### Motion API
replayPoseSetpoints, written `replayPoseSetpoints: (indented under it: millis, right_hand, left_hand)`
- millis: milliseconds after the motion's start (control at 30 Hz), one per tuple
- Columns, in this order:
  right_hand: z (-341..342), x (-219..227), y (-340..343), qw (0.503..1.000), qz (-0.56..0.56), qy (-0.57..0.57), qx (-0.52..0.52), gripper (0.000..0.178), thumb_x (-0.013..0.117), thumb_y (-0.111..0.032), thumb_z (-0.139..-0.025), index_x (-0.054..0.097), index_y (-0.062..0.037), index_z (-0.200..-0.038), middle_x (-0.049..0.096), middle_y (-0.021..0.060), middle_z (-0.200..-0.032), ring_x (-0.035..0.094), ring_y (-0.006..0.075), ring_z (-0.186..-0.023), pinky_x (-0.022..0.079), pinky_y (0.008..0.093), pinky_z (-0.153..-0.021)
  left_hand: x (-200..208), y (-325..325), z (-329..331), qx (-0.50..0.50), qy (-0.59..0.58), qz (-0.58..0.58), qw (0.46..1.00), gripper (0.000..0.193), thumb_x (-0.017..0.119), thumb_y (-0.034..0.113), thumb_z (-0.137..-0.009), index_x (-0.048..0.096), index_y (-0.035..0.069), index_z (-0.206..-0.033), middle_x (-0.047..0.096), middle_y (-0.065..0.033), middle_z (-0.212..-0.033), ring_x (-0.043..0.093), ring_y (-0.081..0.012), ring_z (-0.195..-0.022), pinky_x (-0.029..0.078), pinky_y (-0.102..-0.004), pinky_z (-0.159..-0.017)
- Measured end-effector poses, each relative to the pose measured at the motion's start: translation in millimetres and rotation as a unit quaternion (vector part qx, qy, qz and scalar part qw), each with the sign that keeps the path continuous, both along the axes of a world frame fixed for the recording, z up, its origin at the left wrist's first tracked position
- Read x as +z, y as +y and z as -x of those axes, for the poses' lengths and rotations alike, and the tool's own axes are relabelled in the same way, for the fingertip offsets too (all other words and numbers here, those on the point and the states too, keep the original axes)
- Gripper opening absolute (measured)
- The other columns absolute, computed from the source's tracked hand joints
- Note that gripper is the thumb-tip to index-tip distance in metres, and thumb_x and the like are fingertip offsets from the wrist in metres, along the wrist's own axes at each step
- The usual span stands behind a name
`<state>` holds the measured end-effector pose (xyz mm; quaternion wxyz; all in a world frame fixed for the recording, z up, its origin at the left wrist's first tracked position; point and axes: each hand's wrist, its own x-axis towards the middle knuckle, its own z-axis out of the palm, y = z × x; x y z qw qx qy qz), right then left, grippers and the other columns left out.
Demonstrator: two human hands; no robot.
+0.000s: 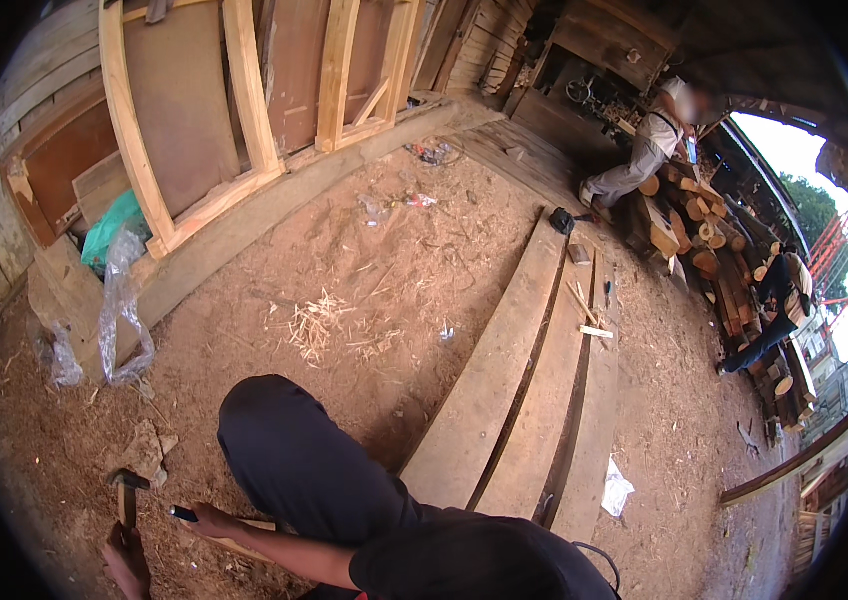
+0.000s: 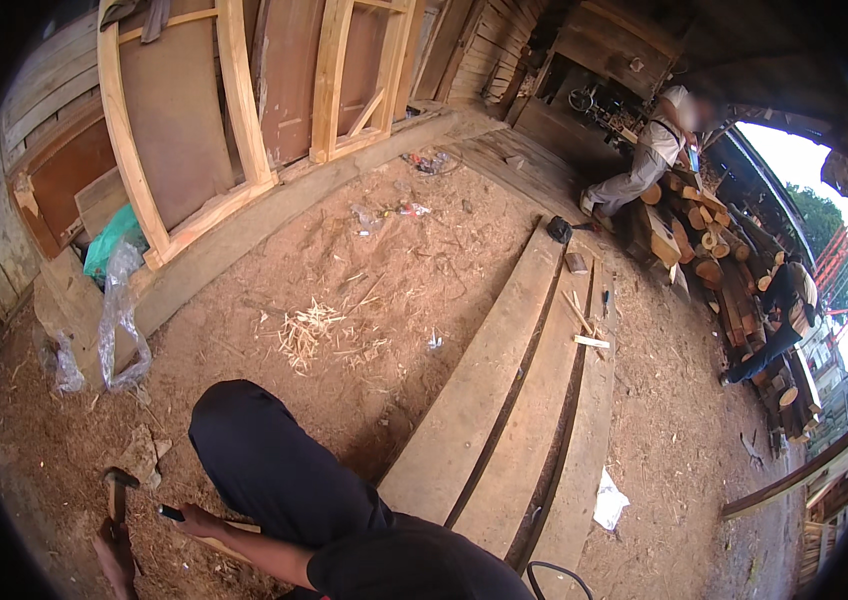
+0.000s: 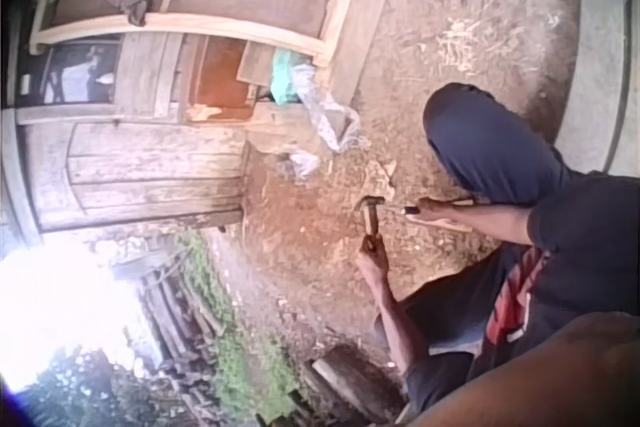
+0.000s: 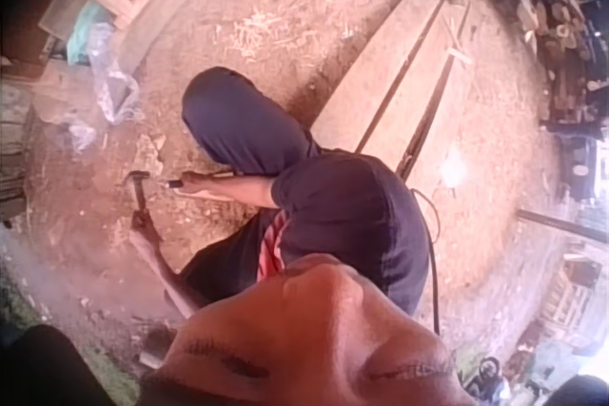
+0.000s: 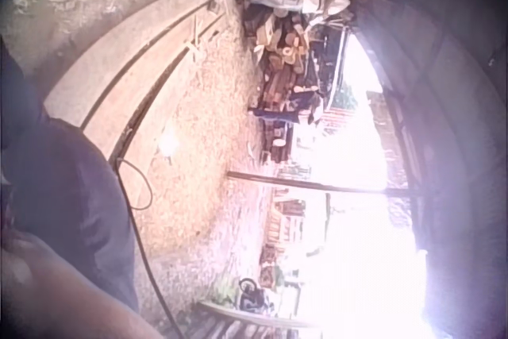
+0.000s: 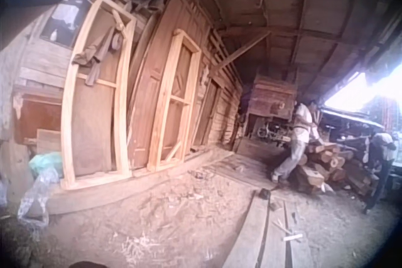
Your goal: The person sits on the ground and uses a hammer and chisel to carve a small piece of wood. They repeatedly strike the chisel to remove wood shavings and shape the piece.
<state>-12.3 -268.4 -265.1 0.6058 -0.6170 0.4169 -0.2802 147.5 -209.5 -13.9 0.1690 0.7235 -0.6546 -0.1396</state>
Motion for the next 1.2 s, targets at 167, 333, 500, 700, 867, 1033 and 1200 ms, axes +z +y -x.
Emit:
replayPoseSetpoints:
  millis: [167, 333, 500, 700, 867, 1033, 1200]
  right_hand:
    - [2.8, -2.3, -0.7, 0.999, 0.029, -0.004, 0.024, 0.020, 0.058, -0.022, -0.087, 0.053, -0.0019, -0.086, 0.054, 0.0151, -0.066, 0.055, 0.0248, -0.063, 0.042, 0.0414, -0.062]
    - [2.2, -1.6, 1.2, 1.000, 0.017, 0.020, 0.009, 0.023, 0.058, -0.025, -0.089, 0.054, -0.0020, -0.089, 0.055, 0.0154, -0.067, 0.056, 0.0253, -0.064, 0.043, 0.0417, -0.064]
    - [3.1, 8.2, 0.0, 0.998, 0.002, 0.040, 0.042, 0.026, 0.057, -0.030, -0.091, 0.057, -0.0045, -0.095, 0.056, 0.0150, -0.068, 0.057, 0.0240, -0.066, 0.045, 0.0414, -0.066]
    - [13.2, -10.5, 3.1, 1.000, -0.028, -0.004, -0.010, 0.039, 0.053, -0.041, -0.096, 0.063, -0.0089, -0.115, 0.065, 0.0061, -0.081, 0.058, 0.0160, -0.074, 0.048, 0.0377, -0.070]
    - [16.9, -19.9, -10.4, 0.995, -0.086, -0.024, -0.045, 0.042, 0.058, -0.042, -0.094, 0.064, -0.0041, -0.112, 0.066, 0.0057, -0.096, 0.059, 0.0136, -0.084, 0.050, 0.0347, -0.077]
    - [-11.7, 19.6, -13.5, 0.994, -0.087, 0.001, -0.069, 0.024, 0.075, -0.024, -0.082, 0.067, -0.0073, -0.098, 0.063, 0.0002, -0.080, 0.058, 0.0095, -0.073, 0.046, 0.0271, -0.066]
    - [-35.5, 43.8, -9.2, 0.997, -0.076, -0.008, -0.016, 0.019, 0.071, -0.020, -0.084, 0.068, -0.0037, -0.092, 0.060, -0.0020, -0.068, 0.053, 0.0071, -0.059, 0.042, 0.0252, -0.055]
  left_hand:
    - [13.1, 2.8, 19.7, 0.013, 0.057, -0.021, 0.998, 0.018, 0.058, 0.012, -0.087, 0.059, -0.005, -0.091, 0.054, -0.0228, -0.065, 0.055, -0.0384, -0.059, 0.039, -0.0445, -0.054]
    - [10.3, 1.4, 28.6, 0.006, -0.021, -0.028, 0.999, 0.018, 0.058, 0.013, -0.087, 0.060, -0.005, -0.091, 0.054, -0.0229, -0.064, 0.055, -0.0381, -0.057, 0.038, -0.0459, -0.054]
    - [15.2, 0.9, 39.4, 0.044, 0.040, 0.018, 0.998, 0.021, 0.058, 0.016, -0.090, 0.059, -0.004, -0.096, 0.052, -0.0221, -0.063, 0.053, -0.0330, -0.056, 0.038, -0.0444, -0.053]
    - [8.2, 1.2, 40.8, 0.010, 0.027, 0.029, 0.999, 0.021, 0.060, 0.017, -0.091, 0.062, 0.000, -0.102, 0.062, -0.0273, -0.085, 0.061, -0.0459, -0.081, 0.044, -0.0484, -0.064]
    - [38.5, -1.9, 34.9, 0.123, 0.100, 0.009, 0.987, 0.030, 0.063, 0.025, -0.090, 0.066, -0.002, -0.104, 0.065, -0.0259, -0.082, 0.065, -0.0409, -0.080, 0.049, -0.0439, -0.069]
    - [25.9, 47.1, -11.4, 0.218, 0.080, -0.013, 0.973, 0.033, 0.063, 0.029, -0.092, 0.066, -0.002, -0.105, 0.063, -0.0230, -0.075, 0.061, -0.0352, -0.067, 0.046, -0.0427, -0.063]
    - [26.9, 85.1, -18.6, 0.258, 0.087, -0.044, 0.961, 0.031, 0.062, 0.029, -0.091, 0.067, 0.000, -0.102, 0.062, -0.0205, -0.071, 0.061, -0.0346, -0.066, 0.045, -0.0437, -0.062]
